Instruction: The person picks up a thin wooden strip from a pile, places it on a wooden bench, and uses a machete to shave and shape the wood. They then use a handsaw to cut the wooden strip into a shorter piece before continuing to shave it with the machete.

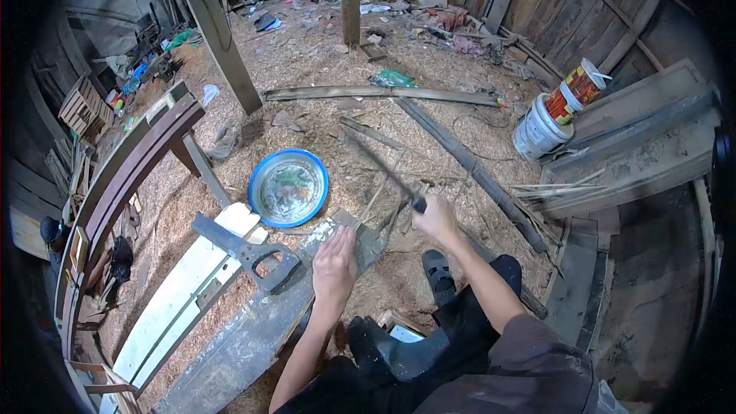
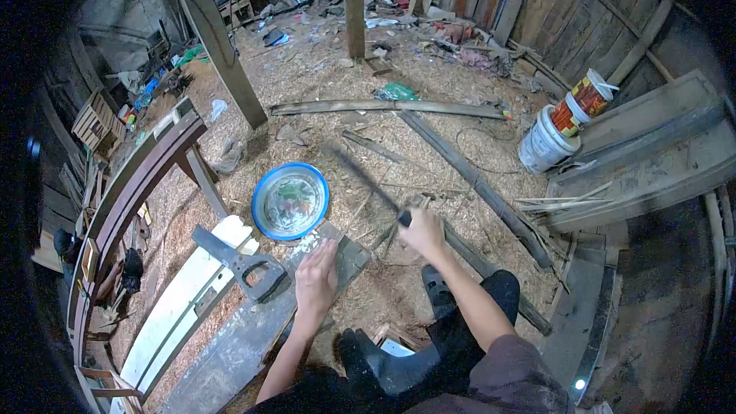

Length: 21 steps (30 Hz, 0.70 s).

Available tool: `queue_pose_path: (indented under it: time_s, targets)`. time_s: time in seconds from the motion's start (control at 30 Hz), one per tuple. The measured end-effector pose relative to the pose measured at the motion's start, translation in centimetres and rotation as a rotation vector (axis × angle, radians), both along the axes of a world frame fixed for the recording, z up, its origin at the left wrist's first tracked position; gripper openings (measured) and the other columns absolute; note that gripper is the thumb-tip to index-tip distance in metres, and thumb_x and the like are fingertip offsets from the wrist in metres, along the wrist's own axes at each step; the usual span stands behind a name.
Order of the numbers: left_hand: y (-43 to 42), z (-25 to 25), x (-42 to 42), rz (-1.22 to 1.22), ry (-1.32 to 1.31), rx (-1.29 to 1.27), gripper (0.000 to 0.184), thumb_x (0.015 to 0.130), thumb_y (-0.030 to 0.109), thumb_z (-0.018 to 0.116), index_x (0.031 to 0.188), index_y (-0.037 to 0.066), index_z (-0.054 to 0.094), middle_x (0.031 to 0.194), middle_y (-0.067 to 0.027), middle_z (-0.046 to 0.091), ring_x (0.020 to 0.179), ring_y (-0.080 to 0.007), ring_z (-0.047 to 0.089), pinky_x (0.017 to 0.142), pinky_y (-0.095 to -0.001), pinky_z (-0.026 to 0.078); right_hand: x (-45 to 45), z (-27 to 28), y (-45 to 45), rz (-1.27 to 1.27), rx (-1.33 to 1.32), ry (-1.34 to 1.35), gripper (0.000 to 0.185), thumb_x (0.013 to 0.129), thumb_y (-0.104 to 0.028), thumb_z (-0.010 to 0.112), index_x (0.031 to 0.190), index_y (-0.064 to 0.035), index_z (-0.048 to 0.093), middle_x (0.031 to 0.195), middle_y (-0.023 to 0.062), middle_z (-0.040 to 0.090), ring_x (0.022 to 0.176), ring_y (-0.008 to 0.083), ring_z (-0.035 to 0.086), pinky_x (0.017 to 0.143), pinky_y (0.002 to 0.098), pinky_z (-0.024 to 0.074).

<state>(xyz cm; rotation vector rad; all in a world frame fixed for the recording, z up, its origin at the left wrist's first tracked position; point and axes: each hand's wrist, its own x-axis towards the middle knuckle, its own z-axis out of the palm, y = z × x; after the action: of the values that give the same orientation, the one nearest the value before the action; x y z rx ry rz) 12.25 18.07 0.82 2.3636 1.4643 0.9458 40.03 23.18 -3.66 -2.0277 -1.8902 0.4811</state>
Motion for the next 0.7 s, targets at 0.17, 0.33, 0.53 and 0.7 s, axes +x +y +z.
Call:
queue_pose_path:
  time_s: [0.17,0.33,0.53,0.7]
  targets:
    - [0.4,0.1,0.0,0.009,-0.008,0.025,0.038,0.088,-0.004,0.061,0.125,-0.004,0.069,0.125,-0.0225,0.073,0.122,-0.0340,0.070,0.105,-0.0438,0.054,-1.6,0.6,0.2,-0.125,0.091,0.136,0.031,0.088,-0.031,0.077,0.099,-0.0018,0.077,0.080,0.0208,0.074,0.073,0.0352,0.075,0.073,0.0481,0.0591]
    - [0.1,0.2,0.0,-0.004,-0.004,-0.003,0.039,0.088,-0.004,0.061,0.126,-0.004,0.069,0.124,-0.0242,0.073,0.123,-0.0341,0.069,0.105,-0.0439,0.054,-1.9,1.0,-1.2,0.085,0.171,-0.042,0.024,0.089,-0.025,0.076,0.104,-0.0064,0.078,0.075,0.0123,0.074,0.070,0.0280,0.074,0.071,0.0455,0.0598]
    - [0.2,-0.2,0.1,0.063,-0.052,-0.024,0.042,0.085,-0.008,0.063,0.126,-0.001,0.071,0.124,-0.0257,0.072,0.124,-0.0346,0.069,0.104,-0.0451,0.054,-5.1,-0.2,-1.0,-0.004,0.111,0.085,0.017,0.089,-0.020,0.075,0.099,-0.0064,0.075,0.076,0.0110,0.073,0.069,0.0228,0.073,0.065,0.0411,0.0606]
    - [0.2,-0.3,0.1,0.046,-0.049,-0.009,0.043,0.084,-0.008,0.063,0.126,-0.001,0.071,0.125,-0.0241,0.073,0.123,-0.0348,0.069,0.103,-0.0448,0.055,-2.6,0.2,-2.1,0.011,0.050,0.098,0.015,0.088,-0.022,0.075,0.094,-0.0086,0.076,0.073,0.0142,0.071,0.065,0.0293,0.070,0.066,0.0433,0.0576]
